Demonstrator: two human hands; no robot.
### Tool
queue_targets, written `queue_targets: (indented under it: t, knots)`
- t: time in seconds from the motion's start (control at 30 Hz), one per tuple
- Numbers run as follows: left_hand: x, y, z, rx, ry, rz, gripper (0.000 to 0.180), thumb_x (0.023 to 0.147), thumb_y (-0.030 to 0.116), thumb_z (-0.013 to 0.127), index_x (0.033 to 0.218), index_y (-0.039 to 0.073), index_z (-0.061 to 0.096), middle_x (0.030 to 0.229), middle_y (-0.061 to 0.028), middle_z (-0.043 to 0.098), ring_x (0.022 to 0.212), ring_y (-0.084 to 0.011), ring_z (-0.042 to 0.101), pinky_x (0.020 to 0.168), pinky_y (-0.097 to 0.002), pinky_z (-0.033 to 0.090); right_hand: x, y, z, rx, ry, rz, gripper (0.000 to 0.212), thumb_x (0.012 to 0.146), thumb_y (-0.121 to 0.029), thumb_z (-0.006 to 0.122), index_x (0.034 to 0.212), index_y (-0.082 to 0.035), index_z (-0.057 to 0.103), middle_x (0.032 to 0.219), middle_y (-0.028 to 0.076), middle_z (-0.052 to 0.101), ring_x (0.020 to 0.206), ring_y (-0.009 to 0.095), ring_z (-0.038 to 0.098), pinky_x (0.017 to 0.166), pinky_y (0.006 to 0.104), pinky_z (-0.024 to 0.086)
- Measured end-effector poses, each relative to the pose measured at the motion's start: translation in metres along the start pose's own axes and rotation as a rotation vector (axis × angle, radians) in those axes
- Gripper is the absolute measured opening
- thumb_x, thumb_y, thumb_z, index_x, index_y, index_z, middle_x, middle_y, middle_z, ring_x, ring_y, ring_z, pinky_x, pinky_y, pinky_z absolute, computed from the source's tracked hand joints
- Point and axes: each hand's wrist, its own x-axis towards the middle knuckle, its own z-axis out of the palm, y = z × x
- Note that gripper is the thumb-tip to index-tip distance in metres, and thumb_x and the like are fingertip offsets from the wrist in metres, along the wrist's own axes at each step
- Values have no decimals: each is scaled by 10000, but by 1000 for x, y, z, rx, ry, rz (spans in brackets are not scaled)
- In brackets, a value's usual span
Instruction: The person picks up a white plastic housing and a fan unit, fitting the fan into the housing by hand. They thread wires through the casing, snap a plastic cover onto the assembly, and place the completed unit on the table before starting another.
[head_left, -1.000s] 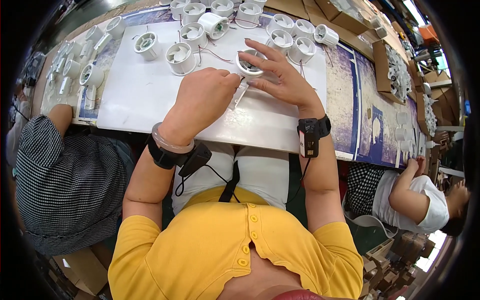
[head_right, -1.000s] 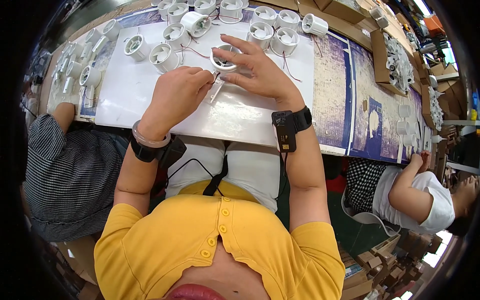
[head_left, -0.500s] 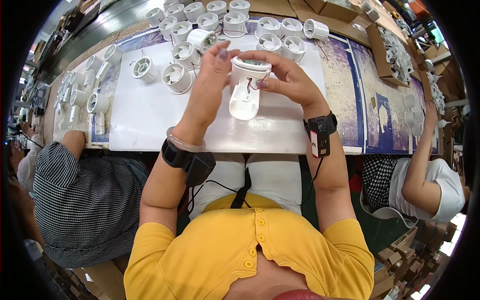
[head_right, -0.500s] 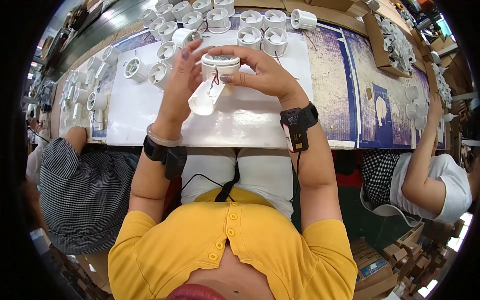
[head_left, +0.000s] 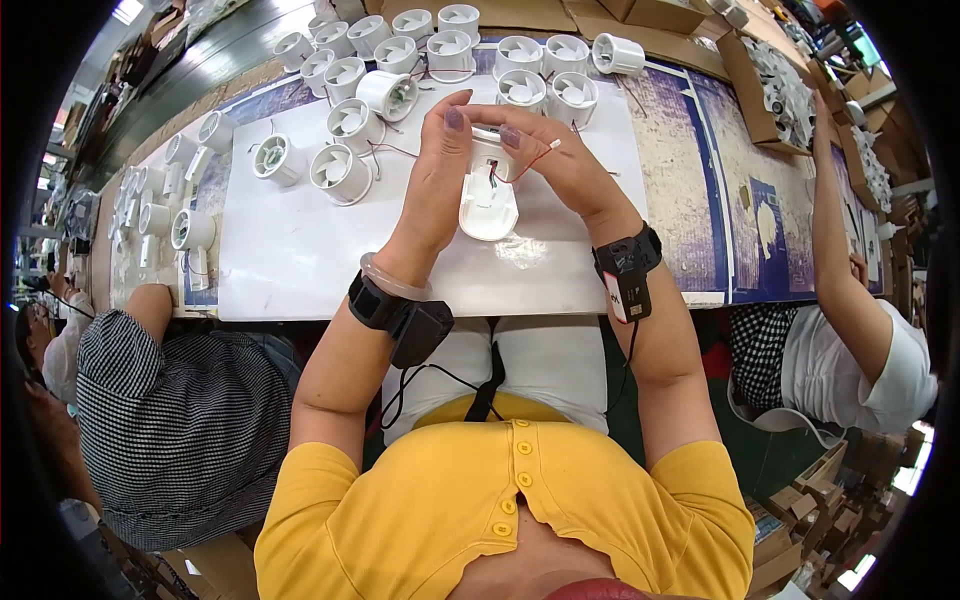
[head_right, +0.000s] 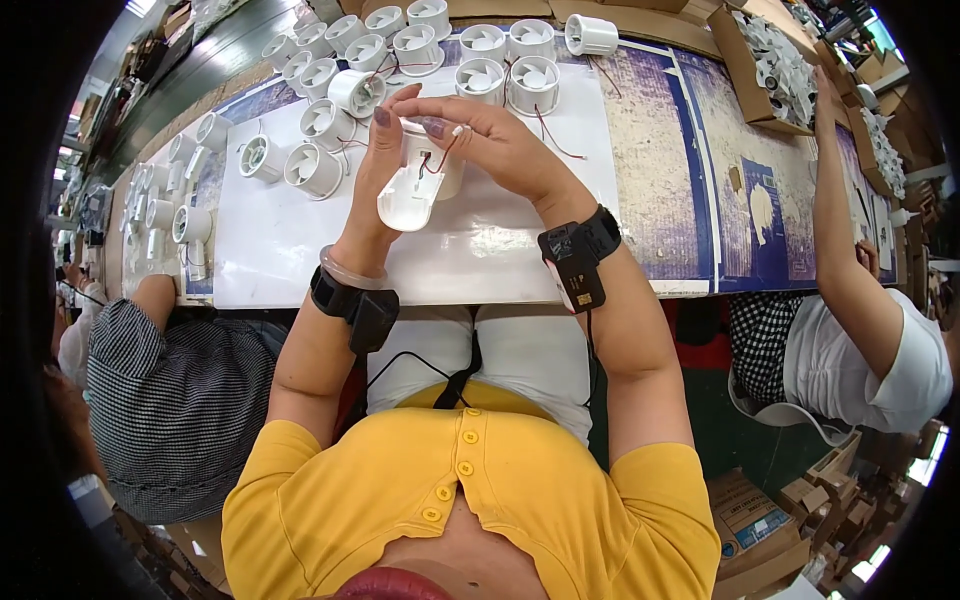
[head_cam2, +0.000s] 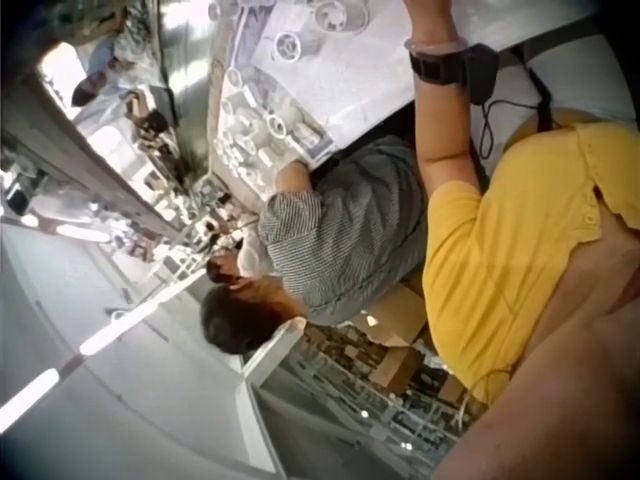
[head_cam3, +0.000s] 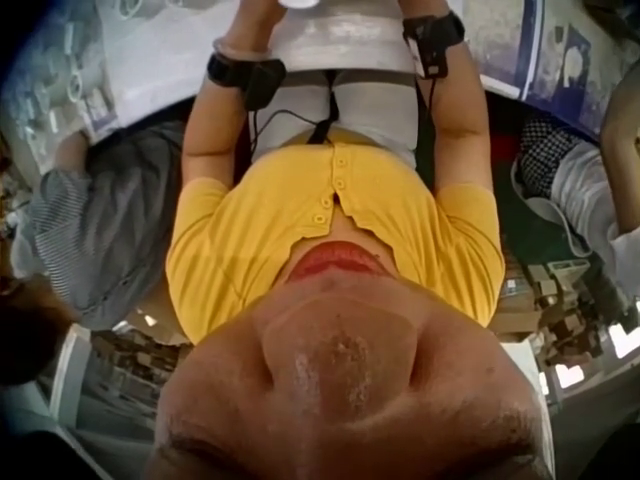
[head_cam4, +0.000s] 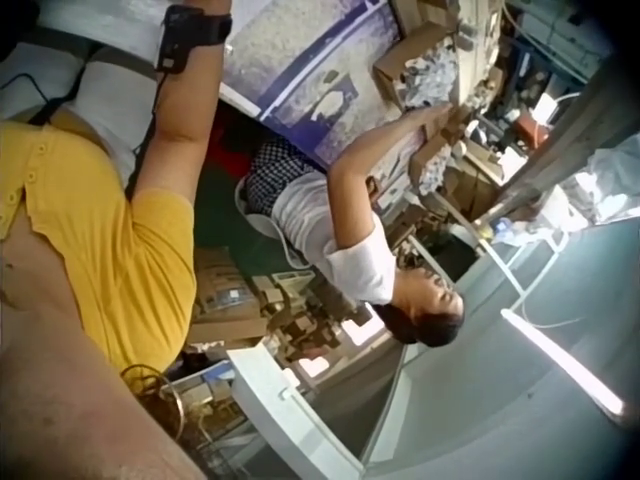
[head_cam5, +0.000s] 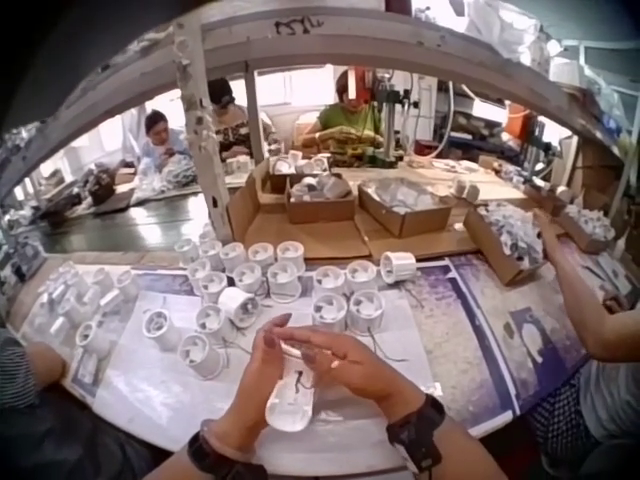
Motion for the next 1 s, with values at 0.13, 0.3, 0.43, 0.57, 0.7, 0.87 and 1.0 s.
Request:
queue_targets:
  t: [0.13, 0.3, 0.43, 0.57, 0.7, 0.87, 1.0]
  knots:
    - [-1, 0, -1, 1, 6, 52, 546, 1004, 445, 352, 1351, 26, 297, 1139, -93, 506, 1025, -112, 497, 843, -234, 435, 1, -1, 4, 91, -20, 12, 484, 950, -367, 487, 1296, -31, 535, 1260, 81, 554, 1093, 140, 523, 908, 244, 405]
    - [0, -5, -6, 178, 43, 165, 512, 1017, 406, 335, 1359, 30, 276, 1127, -88, 514, 1029, -121, 492, 875, -240, 411, 2, 5, 10, 202, 6, 53, 494, 946, -317, 494, 1322, 2, 493, 1291, 69, 523, 1084, 114, 509, 877, 215, 400]
    - [-1, -5, -8, 197, 51, 186, 478, 1022, 373, 337, 1356, 34, 283, 1123, -81, 518, 1028, -128, 491, 899, -246, 392, 2, 8, 11, 259, 12, 57, 488, 939, -293, 497, 1323, 9, 488, 1279, 65, 527, 1070, 101, 507, 857, 200, 398]
    - [0, -7, -9, 226, 53, 206, 460, 1024, 356, 340, 1352, 36, 296, 1120, -79, 520, 1025, -127, 489, 901, -248, 388, 1, 5, 12, 260, 15, 68, 487, 932, -284, 504, 1325, 4, 489, 1260, 61, 537, 1055, 93, 509, 853, 196, 398]
    - [0, -9, -10, 232, 53, 216, 457, 1025, 356, 338, 1352, 38, 306, 1127, -81, 517, 1030, -125, 488, 901, -247, 391, 1, 3, 12, 255, 17, 87, 483, 927, -282, 509, 1322, -4, 495, 1251, 58, 543, 1045, 89, 510, 862, 200, 398]
    - [0, -6, -5, 39, 14, 135, 465, 1022, 363, 346, 1359, 44, 305, 1143, -78, 513, 1047, -123, 487, 900, -245, 401, 0, 6, 13, 297, 42, 88, 387, 939, -242, 491, 1267, -50, 564, 1254, 61, 546, 1145, 163, 502, 967, 277, 380]
    - [7, -20, -8, 119, 84, 148, 489, 1016, 431, 300, 1360, 86, 344, 1172, -97, 528, 991, -135, 585, 822, -260, 503, 0, 1, 14, 303, 42, 50, 373, 938, -218, 499, 1266, -52, 564, 1236, 49, 550, 1128, 152, 506, 944, 268, 397]
